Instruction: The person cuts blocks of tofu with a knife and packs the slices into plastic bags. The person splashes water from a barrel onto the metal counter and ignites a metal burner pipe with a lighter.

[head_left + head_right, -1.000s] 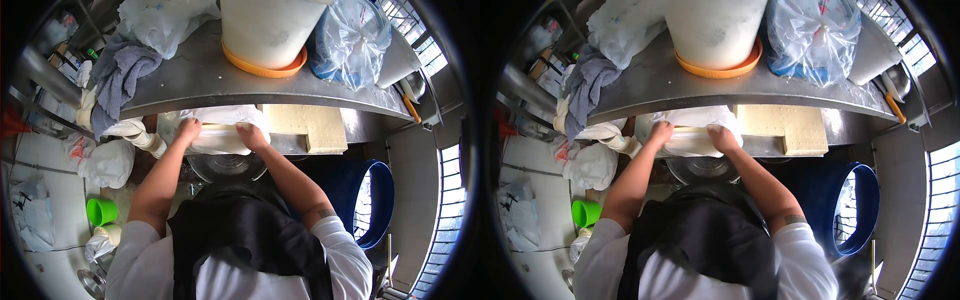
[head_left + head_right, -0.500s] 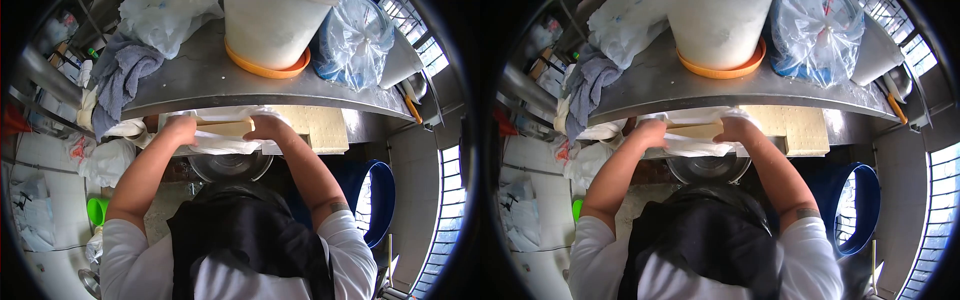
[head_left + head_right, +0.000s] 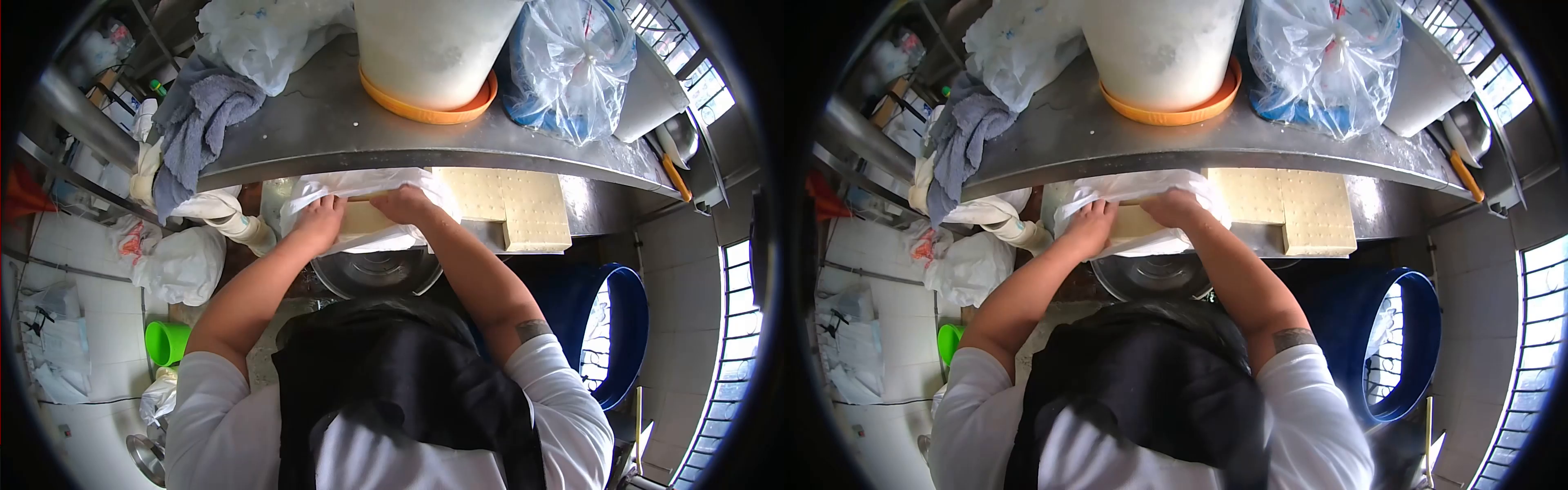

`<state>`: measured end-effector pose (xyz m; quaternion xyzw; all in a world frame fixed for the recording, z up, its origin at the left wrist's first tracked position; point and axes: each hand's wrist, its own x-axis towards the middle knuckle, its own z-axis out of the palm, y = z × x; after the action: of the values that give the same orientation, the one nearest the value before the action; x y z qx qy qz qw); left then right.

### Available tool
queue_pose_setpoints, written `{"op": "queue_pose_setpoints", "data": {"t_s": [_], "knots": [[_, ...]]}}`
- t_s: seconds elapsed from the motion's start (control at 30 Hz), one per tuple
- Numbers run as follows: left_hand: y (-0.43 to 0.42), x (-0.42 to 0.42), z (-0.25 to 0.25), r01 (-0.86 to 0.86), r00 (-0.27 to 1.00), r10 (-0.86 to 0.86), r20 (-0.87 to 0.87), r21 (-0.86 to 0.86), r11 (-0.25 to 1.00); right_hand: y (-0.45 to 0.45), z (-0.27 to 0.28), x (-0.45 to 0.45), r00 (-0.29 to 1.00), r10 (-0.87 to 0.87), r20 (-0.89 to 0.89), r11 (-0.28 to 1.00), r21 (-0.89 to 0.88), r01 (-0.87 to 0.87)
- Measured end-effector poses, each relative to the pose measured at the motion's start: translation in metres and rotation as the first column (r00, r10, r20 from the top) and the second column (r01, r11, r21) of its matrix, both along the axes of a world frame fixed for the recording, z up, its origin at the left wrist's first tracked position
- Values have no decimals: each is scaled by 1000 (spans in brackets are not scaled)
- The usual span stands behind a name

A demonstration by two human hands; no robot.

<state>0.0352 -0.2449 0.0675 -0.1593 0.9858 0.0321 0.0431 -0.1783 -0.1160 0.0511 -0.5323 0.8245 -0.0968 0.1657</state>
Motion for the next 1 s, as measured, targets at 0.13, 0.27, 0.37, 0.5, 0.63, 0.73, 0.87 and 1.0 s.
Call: {"op": "queue_pose_setpoints", "data": {"t_s": [0.13,0.27,0.37,0.5,0.63,0.73,0.87,1.0], "knots": [[-17,-11,9,53,989,-66,129,102,993,13,-15,-8,994,88,61,994,54,-92],[1,-1,0,34,998,-35,46,20,999,16,-11,-4,999,-37,-6,995,-91,36],[-11,-32,65,-77,916,-41,399,275,958,4,25,-35,975,73,211,909,388,-152],[-34,-34,112,30,999,-34,24,140,990,22,92,-58,923,361,-130,932,64,-356],[-31,-25,138,-60,997,58,44,47,997,79,178,-47,907,230,352,951,-279,-133],[5,-23,161,-171,985,166,39,226,959,150,173,-34,956,25,292,819,-555,148],[95,-4,117,195,925,232,-300,900,389,247,50,-46,717,-394,575,649,-378,660],[186,-59,35,246,967,-126,-221,938,246,305,-52,-29,270,-573,774,464,35,885]]}}
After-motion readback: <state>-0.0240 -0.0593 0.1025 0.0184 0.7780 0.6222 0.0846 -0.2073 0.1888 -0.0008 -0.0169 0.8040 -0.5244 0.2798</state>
